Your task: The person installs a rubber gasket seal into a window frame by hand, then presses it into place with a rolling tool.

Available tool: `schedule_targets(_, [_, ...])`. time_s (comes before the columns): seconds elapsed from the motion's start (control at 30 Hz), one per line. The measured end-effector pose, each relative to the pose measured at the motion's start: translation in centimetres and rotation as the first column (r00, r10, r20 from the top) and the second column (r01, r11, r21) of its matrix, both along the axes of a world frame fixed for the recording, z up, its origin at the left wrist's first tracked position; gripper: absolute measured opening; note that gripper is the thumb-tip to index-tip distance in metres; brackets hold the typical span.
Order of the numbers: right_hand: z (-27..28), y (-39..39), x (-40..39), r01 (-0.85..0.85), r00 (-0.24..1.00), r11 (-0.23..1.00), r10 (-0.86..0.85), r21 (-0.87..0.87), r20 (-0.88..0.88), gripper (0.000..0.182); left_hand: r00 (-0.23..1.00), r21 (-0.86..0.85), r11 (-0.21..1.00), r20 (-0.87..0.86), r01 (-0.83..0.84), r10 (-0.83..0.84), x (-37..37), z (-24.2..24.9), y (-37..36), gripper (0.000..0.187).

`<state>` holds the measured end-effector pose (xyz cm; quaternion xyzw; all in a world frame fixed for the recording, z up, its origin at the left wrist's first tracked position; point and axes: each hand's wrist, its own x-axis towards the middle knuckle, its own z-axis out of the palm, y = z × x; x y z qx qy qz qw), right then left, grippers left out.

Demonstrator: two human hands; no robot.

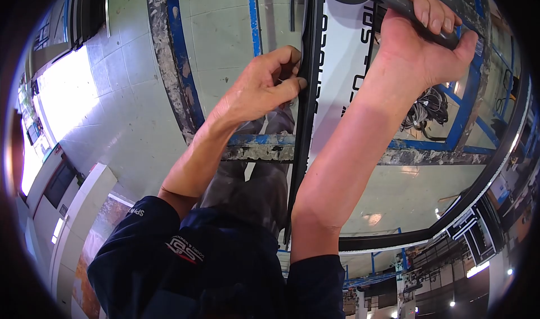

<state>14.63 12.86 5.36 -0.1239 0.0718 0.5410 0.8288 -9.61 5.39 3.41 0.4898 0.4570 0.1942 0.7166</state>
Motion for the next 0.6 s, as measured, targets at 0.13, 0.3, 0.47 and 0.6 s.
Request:
schedule_targets(0.13, [-0.1, -0.2, 0.0, 0.003, 0.999, 1.0, -0.002, -0.019, 0.041, 0.043, 0.978, 0.026, 0.978, -0.03, -0.205, 0.206, 1.3, -0.3, -1.7, 0.013])
schedule_targets(0.3, [0.0, -0.5, -0.4, 0.015, 1.0, 1.0, -0.015, 0.015, -0.021, 0.046, 0.94, 0.068, 0.94, -0.043, -0.335, 0.338, 2.7, -0.9, -1.1, 0.019])
schedule_targets(0.47, [0.3, -0.3, -0.6, 0.018, 0.997, 1.0, -0.017, 0.005, -0.069, 0.045, 0.946, 0.078, 0.944, -0.031, -0.319, 0.322, 2.5, -0.7, -0.1, 0.02])
schedule_targets(0.6, [0.3, -0.4, -0.8, 0.014, 0.999, 1.0, -0.014, 0.0, -0.05, 0.044, 0.94, -0.044, 0.94, 0.029, -0.337, 0.339, 2.5, -0.2, 0.2, 0.019])
